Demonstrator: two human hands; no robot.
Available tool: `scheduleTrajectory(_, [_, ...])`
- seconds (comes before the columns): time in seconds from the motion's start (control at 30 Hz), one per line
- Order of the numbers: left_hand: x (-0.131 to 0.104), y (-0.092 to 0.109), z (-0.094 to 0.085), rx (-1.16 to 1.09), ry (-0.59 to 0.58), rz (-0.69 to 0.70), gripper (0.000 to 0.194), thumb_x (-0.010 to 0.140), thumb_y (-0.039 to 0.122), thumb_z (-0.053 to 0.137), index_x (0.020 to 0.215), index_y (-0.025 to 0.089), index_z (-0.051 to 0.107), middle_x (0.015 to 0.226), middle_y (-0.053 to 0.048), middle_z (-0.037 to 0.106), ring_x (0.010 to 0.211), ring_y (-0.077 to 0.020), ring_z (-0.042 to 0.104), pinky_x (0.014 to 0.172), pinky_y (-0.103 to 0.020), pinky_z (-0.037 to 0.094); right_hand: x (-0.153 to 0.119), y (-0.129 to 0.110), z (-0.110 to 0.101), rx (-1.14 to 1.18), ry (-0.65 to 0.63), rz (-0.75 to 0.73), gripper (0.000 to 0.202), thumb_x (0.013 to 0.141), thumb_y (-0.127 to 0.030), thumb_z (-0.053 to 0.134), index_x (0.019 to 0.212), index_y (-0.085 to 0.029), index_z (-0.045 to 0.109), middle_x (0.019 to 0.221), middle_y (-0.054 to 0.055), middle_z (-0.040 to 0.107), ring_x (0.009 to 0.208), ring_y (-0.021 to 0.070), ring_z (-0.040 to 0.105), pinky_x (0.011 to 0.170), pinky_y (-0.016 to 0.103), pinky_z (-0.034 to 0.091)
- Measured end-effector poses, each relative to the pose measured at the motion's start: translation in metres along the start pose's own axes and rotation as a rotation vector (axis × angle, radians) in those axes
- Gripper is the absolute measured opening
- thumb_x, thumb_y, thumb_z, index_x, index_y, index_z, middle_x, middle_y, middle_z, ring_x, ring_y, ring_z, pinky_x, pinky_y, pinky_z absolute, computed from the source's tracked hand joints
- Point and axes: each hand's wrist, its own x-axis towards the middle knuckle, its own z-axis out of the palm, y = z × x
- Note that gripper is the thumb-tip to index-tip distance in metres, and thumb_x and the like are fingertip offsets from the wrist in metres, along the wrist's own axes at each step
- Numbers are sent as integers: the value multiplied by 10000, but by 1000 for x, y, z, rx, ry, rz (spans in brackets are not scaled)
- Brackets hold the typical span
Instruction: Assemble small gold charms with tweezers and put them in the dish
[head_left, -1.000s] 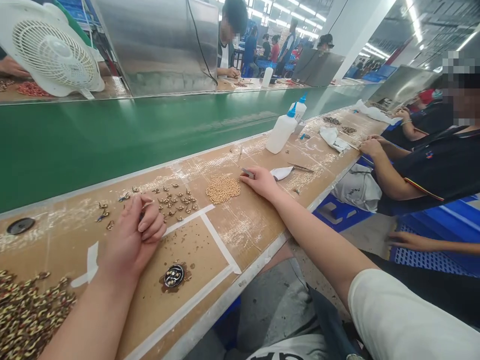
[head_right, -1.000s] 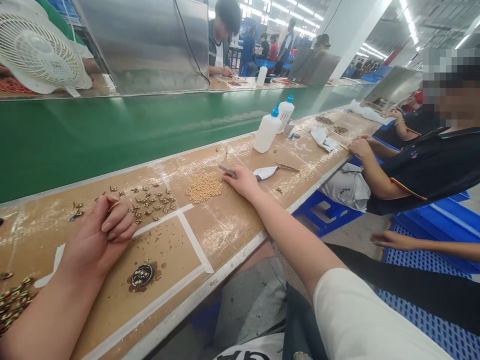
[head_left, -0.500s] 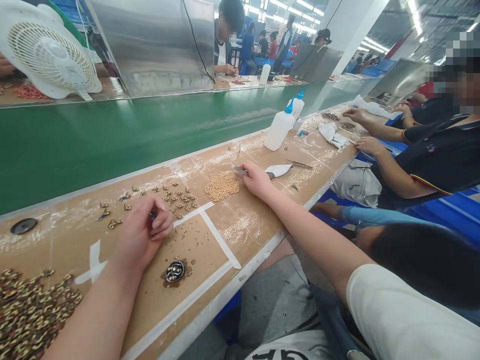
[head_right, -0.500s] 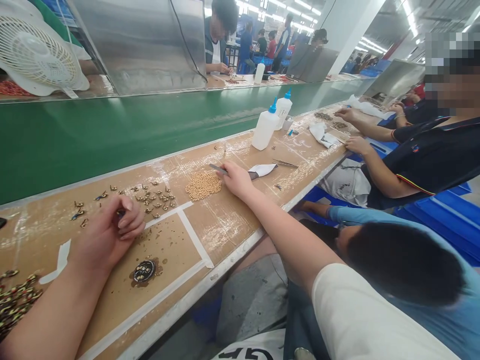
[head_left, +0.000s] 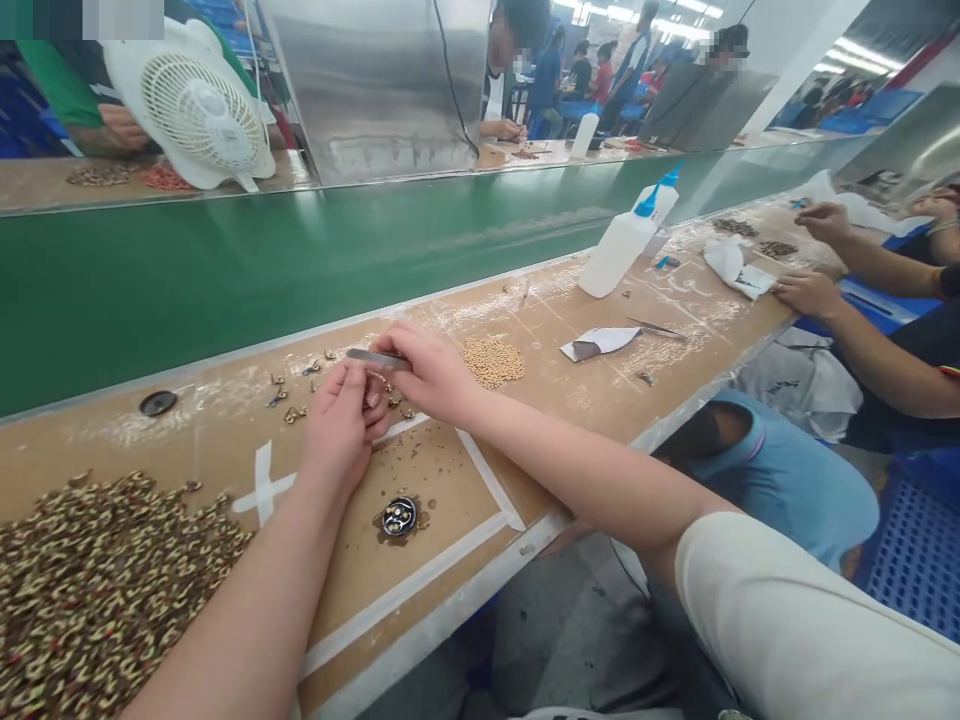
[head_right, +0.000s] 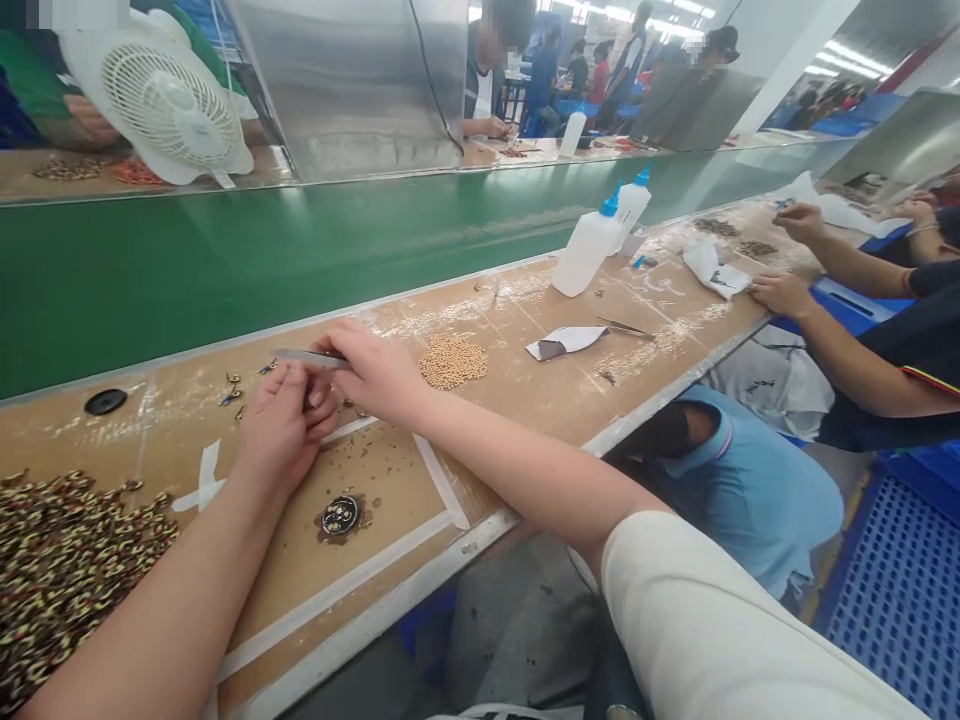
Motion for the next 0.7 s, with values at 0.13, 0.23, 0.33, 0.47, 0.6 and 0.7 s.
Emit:
scheduleTrajectory(0.13, [-1,-1,3,-34,35,-25,401,896,459,891,847,181,607,673,66,441,465,-36,295,391,-114,254,-5,8,5,-35,99,-50,161,1000,-84,568,1044,-207,663,1177,60,705,948,168,637,817,308,471])
scheduleTrajectory(0.23, [-3,-2,7,-79,59,-48,421,876,417,917,814,178,576,665,70,447,466,-33,298,382,-108,258,-10,11,7,-54,119,-88,156,1015,-106,589,1063,-207,698,1167,61,713,919,163,646,780,306,476])
scheduleTrajectory(0.33, [-3,-3,9,-102,104,-40,411,908,379,889,794,183,547,641,77,444,452,-35,286,368,-108,252,-15,12,9,-50,136,-120,199,1016,-111,585,1098,-204,741,1129,59,714,904,164,654,767,309,484])
scheduleTrajectory(0.47, [-2,-4,8,-99,179,-4,357,961,383,830,819,191,564,625,67,488,436,-43,317,367,-115,268,-22,9,11,-32,24,-124,422,970,-64,560,1311,-231,743,1130,57,679,908,169,647,745,307,483])
scheduleTrajectory(0.6, [-2,-2,6,-90,190,20,342,994,358,785,813,195,545,641,66,460,442,-47,335,381,-118,280,-26,6,12,161,4,-122,508,931,-106,568,1406,-219,706,1075,48,612,855,166,588,725,318,481])
scheduleTrajectory(0.7, [-4,1,6,-96,152,-26,311,1047,353,703,834,198,537,673,62,444,447,-46,281,378,-117,238,-24,8,10,490,65,-3,336,970,-222,611,1274,-194,750,954,20,564,772,151,536,717,328,480])
